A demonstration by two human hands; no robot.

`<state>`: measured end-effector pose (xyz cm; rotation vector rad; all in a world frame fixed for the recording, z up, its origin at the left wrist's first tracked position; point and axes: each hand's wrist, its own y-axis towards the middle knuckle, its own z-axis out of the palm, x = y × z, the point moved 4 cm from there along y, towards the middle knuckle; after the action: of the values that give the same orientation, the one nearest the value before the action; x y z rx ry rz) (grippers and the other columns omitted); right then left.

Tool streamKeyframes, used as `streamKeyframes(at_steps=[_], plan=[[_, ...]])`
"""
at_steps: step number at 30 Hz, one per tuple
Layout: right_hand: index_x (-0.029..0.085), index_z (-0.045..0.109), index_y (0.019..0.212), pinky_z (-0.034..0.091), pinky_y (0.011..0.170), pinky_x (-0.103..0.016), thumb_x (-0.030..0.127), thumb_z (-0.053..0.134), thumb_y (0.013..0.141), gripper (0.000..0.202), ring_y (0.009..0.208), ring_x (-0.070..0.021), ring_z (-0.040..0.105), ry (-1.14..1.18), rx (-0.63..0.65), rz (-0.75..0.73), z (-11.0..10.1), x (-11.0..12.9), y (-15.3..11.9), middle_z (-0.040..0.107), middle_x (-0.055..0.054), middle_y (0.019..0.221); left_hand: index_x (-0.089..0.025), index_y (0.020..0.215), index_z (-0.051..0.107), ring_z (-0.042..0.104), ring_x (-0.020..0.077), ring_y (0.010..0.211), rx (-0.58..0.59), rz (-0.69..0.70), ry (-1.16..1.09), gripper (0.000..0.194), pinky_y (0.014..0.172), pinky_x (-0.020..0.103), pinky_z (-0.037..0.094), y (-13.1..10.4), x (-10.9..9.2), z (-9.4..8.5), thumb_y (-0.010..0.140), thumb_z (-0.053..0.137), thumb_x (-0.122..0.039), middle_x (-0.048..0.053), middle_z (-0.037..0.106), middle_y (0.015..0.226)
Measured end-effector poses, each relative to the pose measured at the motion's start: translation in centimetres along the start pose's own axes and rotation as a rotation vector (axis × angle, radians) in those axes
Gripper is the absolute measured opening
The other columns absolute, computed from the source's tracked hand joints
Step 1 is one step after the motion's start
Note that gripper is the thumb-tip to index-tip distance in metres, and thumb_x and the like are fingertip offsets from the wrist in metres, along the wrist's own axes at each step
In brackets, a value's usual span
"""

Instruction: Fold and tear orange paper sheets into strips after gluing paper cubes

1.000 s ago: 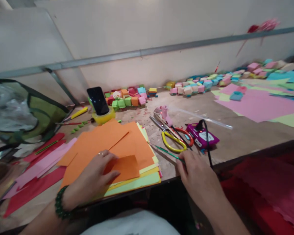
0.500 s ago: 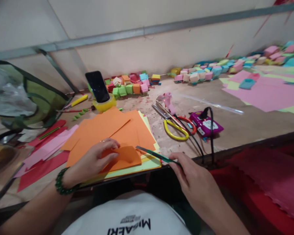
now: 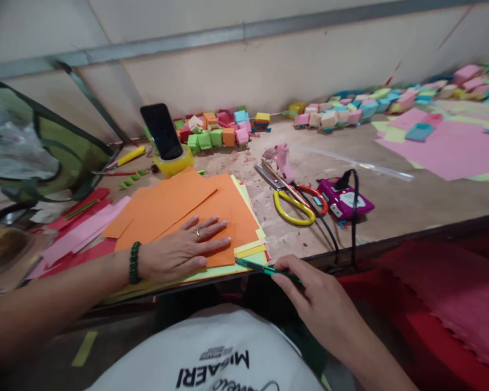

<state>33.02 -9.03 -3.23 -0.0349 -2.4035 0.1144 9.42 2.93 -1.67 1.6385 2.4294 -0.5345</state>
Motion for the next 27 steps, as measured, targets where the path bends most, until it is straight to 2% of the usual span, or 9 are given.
streamKeyframes(at_steps=[11,14,19,23,27], plan=[[0.025,0.059,0.095,0.049,0.070,-0.027,0.046,0.044,0.093,0.026,0.080,-0.0167,0.062,0.045,0.090,-0.001,-0.1,-0.3,0.1,0.067,-0.001,0.092,-0.036,0.148,0.021,0.008,0.0290,0.145,0.032,0.001,0.007,0.052,0.111,0.059,0.007,0.2,0.3,0.5,0.098,0.021,-0.048,0.004,0.007,0.159],[0.024,0.060,0.092,0.049,0.065,-0.025,0.046,0.045,0.092,0.027,0.075,-0.0167,0.063,0.061,0.109,0.014,-0.1,-0.3,-0.1,0.067,-0.001,0.085,-0.036,0.148,0.021,0.009,0.0284,0.145,0.016,0.007,-0.004,0.051,0.112,0.059,0.006,0.2,0.4,0.5,0.098,0.021,-0.048,0.003,0.007,0.159],[0.024,0.060,0.091,0.049,0.067,-0.027,0.044,0.044,0.093,0.026,0.074,-0.0167,0.063,0.057,0.084,-0.013,0.0,0.3,-0.2,0.068,-0.001,0.085,-0.036,0.148,0.022,0.008,0.0281,0.145,0.009,0.015,-0.002,0.051,0.112,0.059,0.008,0.2,0.4,0.6,0.098,0.021,-0.048,0.004,0.008,0.159],[0.024,0.061,0.090,0.049,0.063,-0.025,0.043,0.045,0.092,0.024,0.067,-0.0151,0.062,0.063,0.073,-0.009,0.4,0.8,-0.1,0.067,0.001,0.080,-0.036,0.147,0.022,0.009,0.0279,0.145,0.002,0.014,-0.006,0.051,0.112,0.059,0.007,0.3,0.4,0.6,0.098,0.021,-0.048,0.004,0.008,0.159],[0.025,0.060,0.092,0.049,0.065,-0.025,0.041,0.046,0.092,0.021,0.072,-0.0155,0.064,0.105,0.075,-0.012,1.0,1.3,0.1,0.068,0.000,0.084,-0.037,0.147,0.022,0.009,0.0281,0.145,-0.001,0.007,-0.019,0.051,0.111,0.059,0.007,0.2,0.4,0.6,0.098,0.020,-0.048,0.003,0.007,0.159]])
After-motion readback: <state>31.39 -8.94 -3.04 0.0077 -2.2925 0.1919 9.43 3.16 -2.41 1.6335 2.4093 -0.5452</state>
